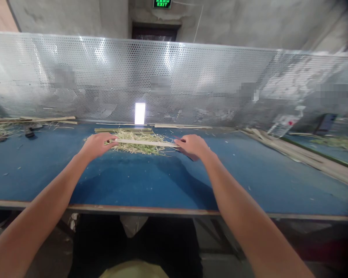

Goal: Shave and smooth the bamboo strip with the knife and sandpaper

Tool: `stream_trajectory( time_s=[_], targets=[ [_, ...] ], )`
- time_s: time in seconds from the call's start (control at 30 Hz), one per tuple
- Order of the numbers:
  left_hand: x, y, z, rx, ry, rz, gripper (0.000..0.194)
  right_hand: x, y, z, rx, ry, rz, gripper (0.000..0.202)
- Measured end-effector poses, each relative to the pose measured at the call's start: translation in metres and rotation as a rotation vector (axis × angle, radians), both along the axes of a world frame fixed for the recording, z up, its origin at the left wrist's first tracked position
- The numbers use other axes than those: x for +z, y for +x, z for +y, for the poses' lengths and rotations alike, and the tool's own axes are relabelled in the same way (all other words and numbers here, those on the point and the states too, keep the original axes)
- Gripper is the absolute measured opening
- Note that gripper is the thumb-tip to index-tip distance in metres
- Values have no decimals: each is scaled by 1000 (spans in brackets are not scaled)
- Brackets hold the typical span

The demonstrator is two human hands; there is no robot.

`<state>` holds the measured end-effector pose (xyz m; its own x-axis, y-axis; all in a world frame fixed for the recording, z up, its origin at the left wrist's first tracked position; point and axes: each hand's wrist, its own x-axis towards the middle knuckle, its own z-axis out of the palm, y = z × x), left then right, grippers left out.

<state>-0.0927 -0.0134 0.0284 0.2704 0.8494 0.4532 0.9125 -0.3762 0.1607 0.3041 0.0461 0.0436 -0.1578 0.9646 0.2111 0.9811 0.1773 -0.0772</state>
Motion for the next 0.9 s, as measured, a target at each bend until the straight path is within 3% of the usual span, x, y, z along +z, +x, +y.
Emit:
stream_trajectory(
  time_s=[0.33,0.5,0.67,0.77,0.9],
  targets=[
    [-4,0,5,-14,11,-386,40,2,0,-2,82,25,131,50],
    [-11,-1,14,-17,-8,-750,38,5,-12,-16,86,-123,253,63],
    [-9,5,16,-19,-34,-1150,43,3,-30,-24,211,-259,368,64],
    [-6,5,15,16,-17,-1214,41,1,-34,-24,279,-280,372,64],
    [-7,1,17,60,7,-1125,38,-1,-35,-24,321,-295,380,59]
  ],
)
